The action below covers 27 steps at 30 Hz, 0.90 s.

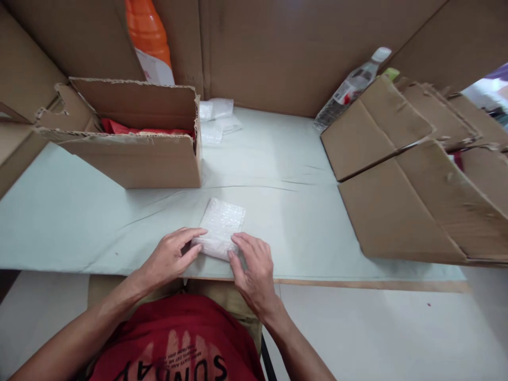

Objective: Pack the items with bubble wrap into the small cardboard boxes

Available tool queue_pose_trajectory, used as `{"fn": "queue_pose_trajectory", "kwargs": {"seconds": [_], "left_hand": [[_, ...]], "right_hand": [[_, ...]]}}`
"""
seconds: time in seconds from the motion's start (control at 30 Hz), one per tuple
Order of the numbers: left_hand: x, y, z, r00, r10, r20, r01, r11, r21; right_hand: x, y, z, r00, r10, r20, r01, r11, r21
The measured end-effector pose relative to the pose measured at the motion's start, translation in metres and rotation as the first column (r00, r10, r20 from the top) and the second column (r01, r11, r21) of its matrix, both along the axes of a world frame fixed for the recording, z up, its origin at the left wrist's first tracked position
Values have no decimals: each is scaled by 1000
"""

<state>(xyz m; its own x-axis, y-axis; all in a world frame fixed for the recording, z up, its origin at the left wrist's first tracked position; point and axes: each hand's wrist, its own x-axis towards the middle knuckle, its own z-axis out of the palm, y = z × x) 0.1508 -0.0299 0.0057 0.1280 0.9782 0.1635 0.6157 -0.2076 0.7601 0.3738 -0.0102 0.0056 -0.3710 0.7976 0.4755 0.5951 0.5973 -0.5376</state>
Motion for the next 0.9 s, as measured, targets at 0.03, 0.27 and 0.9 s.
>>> {"fn": "queue_pose_trajectory", "kwargs": {"seconds": [0.03, 0.27, 0.9], "left_hand": [[1, 3, 0, 1000, 12, -13, -13, 1000, -23], [8, 9, -6, 994, 49, -100, -47, 999, 15], [-1, -5, 1, 998, -48, -36, 50, 997, 57]], "right_hand": [[1, -2, 2, 1000, -14, 12, 13, 998, 68], [-4, -7, -2, 952, 185, 245, -200, 979, 37], [-2, 5, -1, 990, 99, 98, -90, 991, -96]]}}
